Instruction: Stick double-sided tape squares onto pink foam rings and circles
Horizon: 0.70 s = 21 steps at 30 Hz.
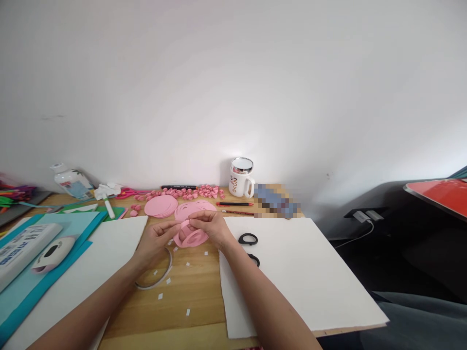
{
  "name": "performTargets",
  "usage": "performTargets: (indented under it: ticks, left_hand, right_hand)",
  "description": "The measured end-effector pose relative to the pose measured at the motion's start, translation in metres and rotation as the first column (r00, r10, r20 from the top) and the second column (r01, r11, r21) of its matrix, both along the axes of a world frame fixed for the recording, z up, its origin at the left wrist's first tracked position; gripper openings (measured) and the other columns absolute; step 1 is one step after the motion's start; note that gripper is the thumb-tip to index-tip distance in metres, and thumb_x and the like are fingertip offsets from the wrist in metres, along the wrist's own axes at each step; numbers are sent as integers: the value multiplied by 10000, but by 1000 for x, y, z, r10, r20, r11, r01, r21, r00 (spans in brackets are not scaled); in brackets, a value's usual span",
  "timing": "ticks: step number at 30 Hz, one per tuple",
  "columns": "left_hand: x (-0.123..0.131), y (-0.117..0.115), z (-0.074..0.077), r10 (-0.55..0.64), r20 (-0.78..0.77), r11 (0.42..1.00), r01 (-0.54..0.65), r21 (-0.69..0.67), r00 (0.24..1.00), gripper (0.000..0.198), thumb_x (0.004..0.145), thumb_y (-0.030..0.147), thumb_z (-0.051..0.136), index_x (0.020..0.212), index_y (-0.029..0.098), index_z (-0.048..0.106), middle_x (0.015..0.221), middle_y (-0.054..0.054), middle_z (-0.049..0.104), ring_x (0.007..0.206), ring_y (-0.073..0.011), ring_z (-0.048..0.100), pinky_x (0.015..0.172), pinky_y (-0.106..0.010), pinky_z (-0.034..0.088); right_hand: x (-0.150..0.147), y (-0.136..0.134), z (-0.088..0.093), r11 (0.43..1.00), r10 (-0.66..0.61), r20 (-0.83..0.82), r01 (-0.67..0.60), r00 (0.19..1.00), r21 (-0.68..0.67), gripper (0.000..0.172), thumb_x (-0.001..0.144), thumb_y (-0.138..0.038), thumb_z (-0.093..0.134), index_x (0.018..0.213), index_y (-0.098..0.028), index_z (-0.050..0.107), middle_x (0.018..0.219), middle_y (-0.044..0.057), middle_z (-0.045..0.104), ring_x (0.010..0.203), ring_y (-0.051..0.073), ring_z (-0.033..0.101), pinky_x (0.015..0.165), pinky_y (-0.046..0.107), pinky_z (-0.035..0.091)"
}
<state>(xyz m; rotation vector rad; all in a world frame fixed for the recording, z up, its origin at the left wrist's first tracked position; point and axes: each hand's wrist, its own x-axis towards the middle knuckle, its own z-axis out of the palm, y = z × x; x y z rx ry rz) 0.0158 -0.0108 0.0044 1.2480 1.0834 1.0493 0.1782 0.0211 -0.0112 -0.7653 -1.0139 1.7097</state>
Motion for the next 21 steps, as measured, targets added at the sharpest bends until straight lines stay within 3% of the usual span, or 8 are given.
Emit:
performTargets:
  ticks: [6,15,21]
  left_hand:
    - [0,0,-4,25,-25,1000,-25,-10,999,332,683,339,634,943,134,659,628,-35,652,493,-111,516,402,-186,361]
    - [1,-1,-2,16,-16,1000,-16,0,1000,372,686,381,620,966,137,648,582,-17,631,452,-98,488,381,-186,363]
    - [1,-1,-2,11,4,1000,-11,-7,1000,386,691,378,620,994,139,636,645,-33,651,469,-93,496,377,-179,364]
  right_hand:
    - [0,1,-3,999,-26,40,25,999,33,230,504,-244,758,677,-153,636,649,-1,647,520,86,541,505,207,411]
    - [-2,-1,3,999,-26,52,24,998,33,232,537,-296,731,716,-160,676,766,33,671,633,130,586,605,248,463]
    - [-1,0,2,999,-35,31,34,999,23,210,530,-267,739,703,-168,672,712,10,673,578,112,579,564,234,444]
